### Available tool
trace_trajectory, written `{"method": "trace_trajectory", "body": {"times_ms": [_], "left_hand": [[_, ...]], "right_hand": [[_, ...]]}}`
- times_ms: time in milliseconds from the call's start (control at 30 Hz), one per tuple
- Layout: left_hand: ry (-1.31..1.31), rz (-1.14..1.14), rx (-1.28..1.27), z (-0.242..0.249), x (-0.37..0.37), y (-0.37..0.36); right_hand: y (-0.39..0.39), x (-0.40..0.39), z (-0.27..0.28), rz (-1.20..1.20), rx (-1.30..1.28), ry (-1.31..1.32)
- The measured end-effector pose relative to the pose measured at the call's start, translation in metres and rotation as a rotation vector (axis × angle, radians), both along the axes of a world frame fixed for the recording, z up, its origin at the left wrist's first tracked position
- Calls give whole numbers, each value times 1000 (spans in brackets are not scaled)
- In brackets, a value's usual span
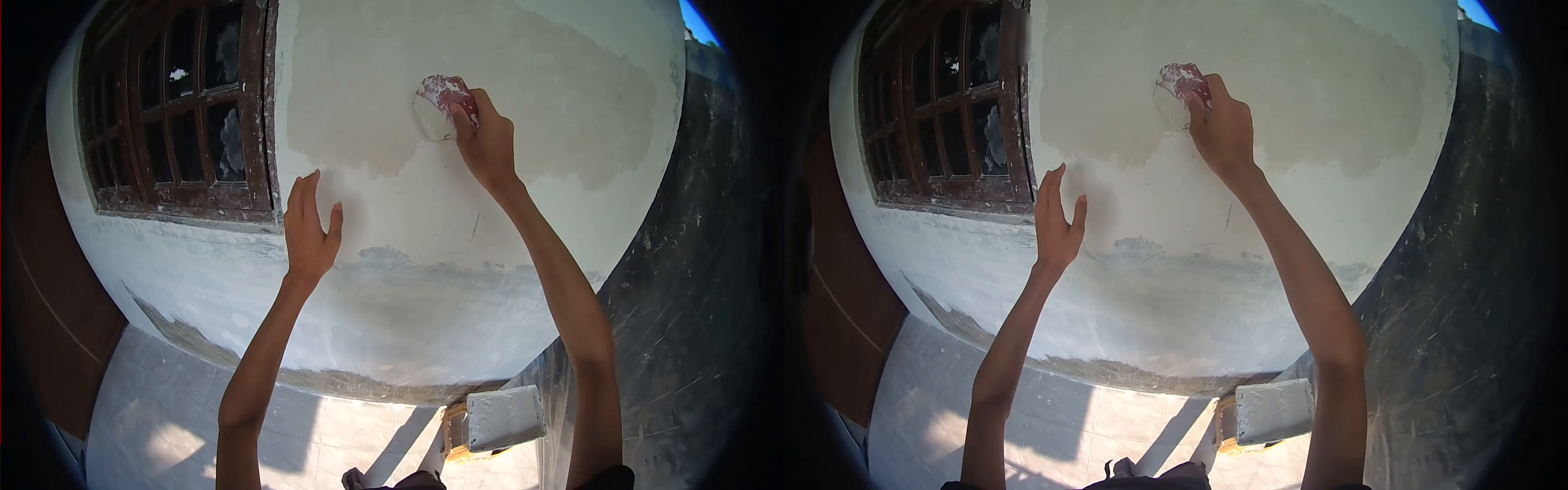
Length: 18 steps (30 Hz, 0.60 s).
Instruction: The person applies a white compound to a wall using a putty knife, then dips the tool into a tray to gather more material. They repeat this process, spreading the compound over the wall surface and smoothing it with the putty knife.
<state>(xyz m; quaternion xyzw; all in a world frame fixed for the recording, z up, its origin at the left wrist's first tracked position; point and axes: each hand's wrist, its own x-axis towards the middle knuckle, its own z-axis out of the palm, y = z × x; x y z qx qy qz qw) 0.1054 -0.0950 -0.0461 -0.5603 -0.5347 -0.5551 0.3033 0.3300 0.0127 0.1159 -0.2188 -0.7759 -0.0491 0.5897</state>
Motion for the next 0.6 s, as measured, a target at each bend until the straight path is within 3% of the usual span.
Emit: {"method": "trace_trajectory", "body": {"times_ms": [233, 300, 600], "left_hand": [[30, 15, 58, -10, -29, 44], [46, 36, 85, -14, -34, 51], [91, 96, 179, -25, -48, 86]], "right_hand": [[1, -20, -1, -207, 393, -127], [4, -20, -3, -245, 611, -133], [26, -17, -14, -297, 905, -246]]}}
